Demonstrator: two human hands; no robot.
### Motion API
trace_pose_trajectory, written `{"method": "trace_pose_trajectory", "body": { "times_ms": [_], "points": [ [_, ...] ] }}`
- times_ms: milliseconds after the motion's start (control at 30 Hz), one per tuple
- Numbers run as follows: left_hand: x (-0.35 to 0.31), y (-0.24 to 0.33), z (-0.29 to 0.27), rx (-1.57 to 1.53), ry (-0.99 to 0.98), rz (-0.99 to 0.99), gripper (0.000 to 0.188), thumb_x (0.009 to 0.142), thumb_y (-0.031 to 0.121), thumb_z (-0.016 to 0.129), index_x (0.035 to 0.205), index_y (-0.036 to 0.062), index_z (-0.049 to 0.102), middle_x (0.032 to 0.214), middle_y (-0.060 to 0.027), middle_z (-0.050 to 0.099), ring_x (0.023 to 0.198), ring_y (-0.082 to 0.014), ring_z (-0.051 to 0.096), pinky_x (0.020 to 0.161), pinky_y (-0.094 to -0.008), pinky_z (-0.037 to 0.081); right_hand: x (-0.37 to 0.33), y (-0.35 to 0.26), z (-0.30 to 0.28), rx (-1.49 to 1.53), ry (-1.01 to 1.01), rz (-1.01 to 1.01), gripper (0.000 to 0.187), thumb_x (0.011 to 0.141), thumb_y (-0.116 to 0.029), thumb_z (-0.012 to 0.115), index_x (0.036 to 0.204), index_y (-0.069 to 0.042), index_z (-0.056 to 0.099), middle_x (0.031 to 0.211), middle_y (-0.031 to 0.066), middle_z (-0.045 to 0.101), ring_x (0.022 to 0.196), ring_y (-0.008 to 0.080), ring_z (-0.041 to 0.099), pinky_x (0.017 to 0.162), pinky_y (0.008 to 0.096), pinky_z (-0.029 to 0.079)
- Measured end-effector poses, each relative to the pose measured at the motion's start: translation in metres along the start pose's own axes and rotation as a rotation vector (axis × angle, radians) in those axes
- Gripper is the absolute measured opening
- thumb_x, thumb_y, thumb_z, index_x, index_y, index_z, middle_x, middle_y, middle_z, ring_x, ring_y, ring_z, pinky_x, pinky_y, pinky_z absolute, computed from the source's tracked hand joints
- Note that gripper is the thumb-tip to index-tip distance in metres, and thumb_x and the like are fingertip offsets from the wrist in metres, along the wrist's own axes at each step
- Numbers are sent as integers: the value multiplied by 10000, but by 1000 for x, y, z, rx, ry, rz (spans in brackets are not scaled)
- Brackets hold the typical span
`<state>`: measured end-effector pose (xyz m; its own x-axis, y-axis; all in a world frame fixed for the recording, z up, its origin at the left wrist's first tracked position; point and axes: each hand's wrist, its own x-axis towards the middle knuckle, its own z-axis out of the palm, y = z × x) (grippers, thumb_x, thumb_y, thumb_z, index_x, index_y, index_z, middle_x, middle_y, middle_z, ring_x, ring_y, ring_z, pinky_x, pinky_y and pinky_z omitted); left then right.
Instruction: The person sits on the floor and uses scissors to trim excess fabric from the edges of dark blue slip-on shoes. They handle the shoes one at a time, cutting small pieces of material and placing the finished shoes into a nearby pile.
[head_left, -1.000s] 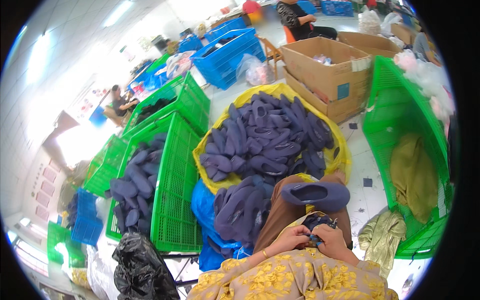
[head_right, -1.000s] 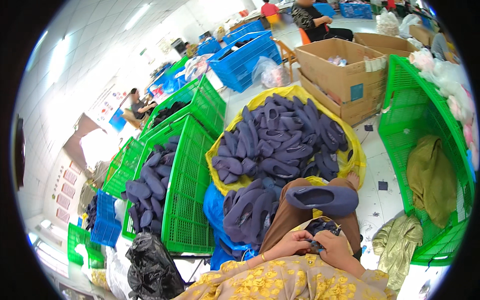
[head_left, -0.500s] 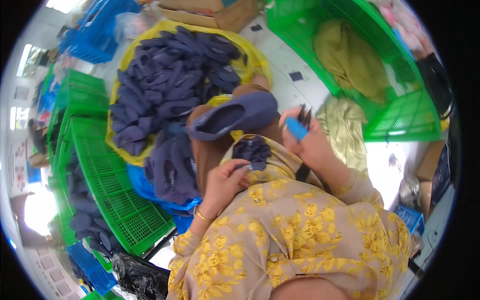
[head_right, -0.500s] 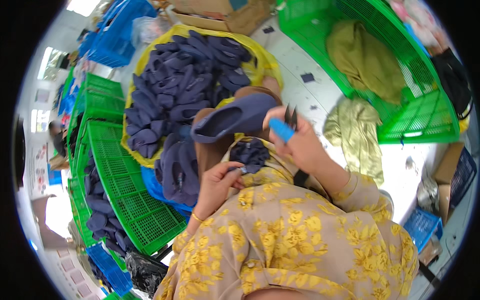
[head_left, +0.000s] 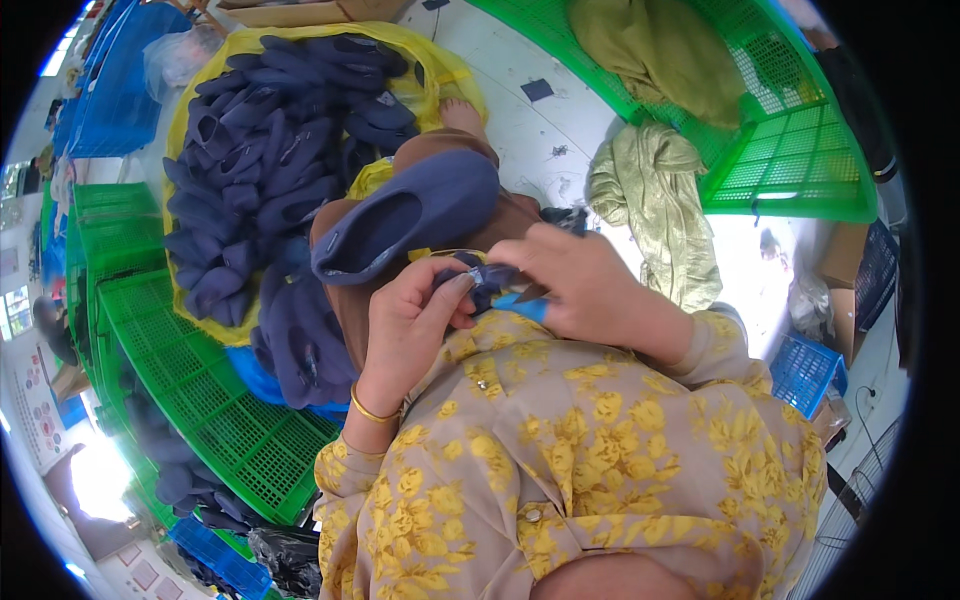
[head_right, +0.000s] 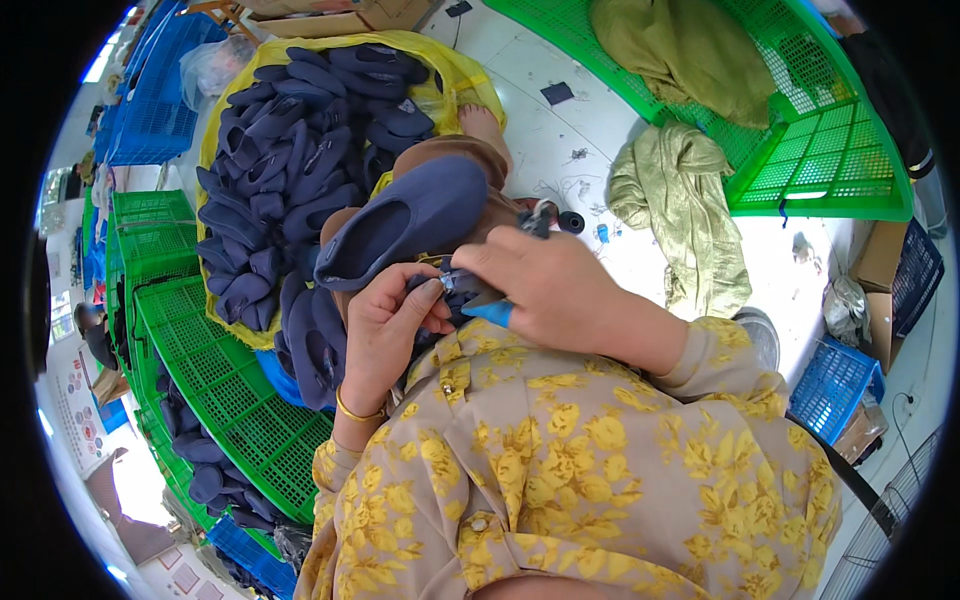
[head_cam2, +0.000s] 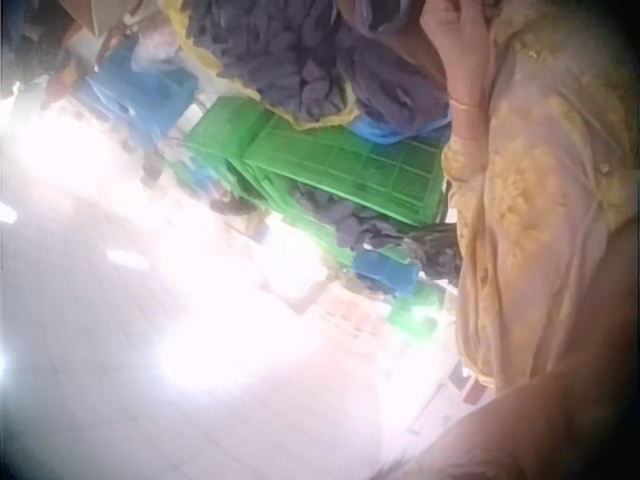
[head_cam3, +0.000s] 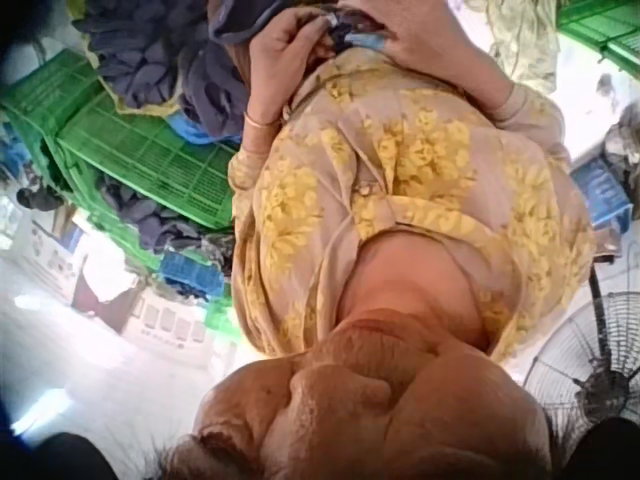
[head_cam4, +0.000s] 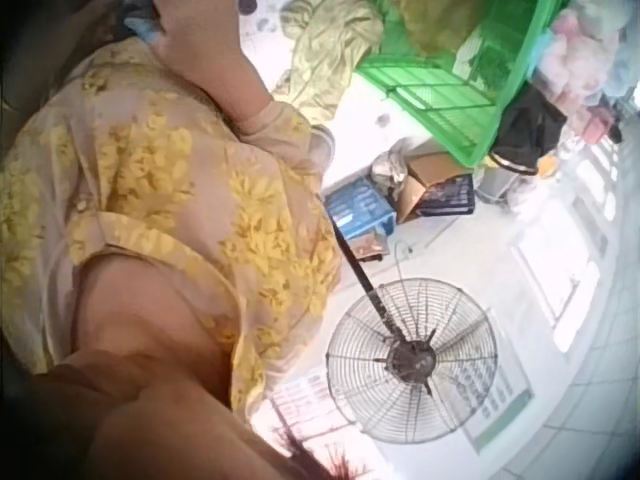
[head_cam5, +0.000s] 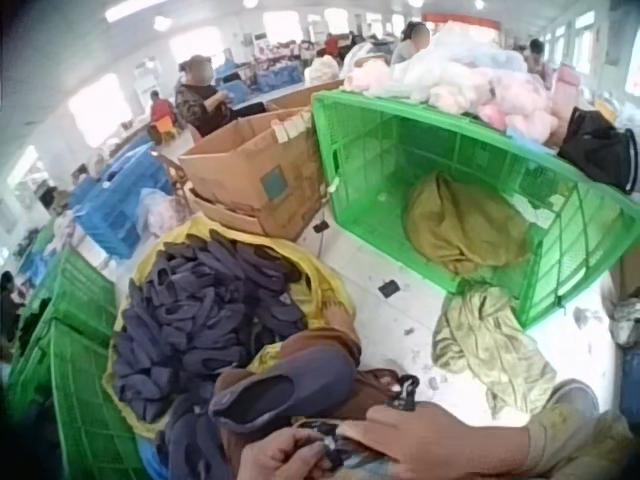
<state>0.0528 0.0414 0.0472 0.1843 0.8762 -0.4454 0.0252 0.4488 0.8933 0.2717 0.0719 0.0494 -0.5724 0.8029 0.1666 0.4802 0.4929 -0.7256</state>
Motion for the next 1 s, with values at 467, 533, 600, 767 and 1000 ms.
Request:
{"method": "trace_pose_trajectory", "body": {
  "times_ms": [467, 533, 600, 767, 1000],
  "points": [
    [18, -8, 0, 260, -89, -30, 142, 930, 39, 589, 1055, -27, 592, 807, -30, 620, 674, -101, 640, 638, -221, 511, 4, 27, 39, 459, -65, 297, 200, 817, -134, 688, 976, -23, 640, 829, 147, 636, 755, 320, 619, 656, 386, 473],
    [18, -10, 4, 313, -82, -59, 137, 922, 33, 594, 1048, -22, 588, 807, -21, 610, 691, -88, 628, 645, -217, 505, 3, 32, 42, 408, -84, 272, 201, 821, -136, 689, 978, -19, 639, 807, 136, 627, 725, 284, 614, 645, 367, 467],
    [19, -14, 3, 338, -63, -23, 154, 904, 41, 620, 1046, -11, 592, 831, -36, 612, 706, -94, 624, 648, -224, 505, 4, 34, 43, 451, -107, 318, 194, 829, -138, 689, 979, -23, 643, 778, 111, 617, 696, 231, 602, 630, 343, 457],
    [33, 1, -24, 653, 190, 360, 292, 792, 76, 728, 1050, 3, 612, 964, -87, 629, 845, -188, 616, 779, -293, 492, 16, 35, 34, 724, -101, 727, 160, 861, -140, 682, 985, -40, 666, 760, 9, 619, 702, 68, 564, 628, 255, 449],
    [64, -20, -46, 913, 109, 433, 219, 776, 11, 656, 990, -11, 612, 943, -153, 613, 874, -324, 615, 779, -346, 493, 39, 32, 34, 1021, 98, 812, 165, 879, -114, 667, 1007, -9, 666, 891, 20, 664, 787, 58, 595, 728, 221, 485]
  ]
}}
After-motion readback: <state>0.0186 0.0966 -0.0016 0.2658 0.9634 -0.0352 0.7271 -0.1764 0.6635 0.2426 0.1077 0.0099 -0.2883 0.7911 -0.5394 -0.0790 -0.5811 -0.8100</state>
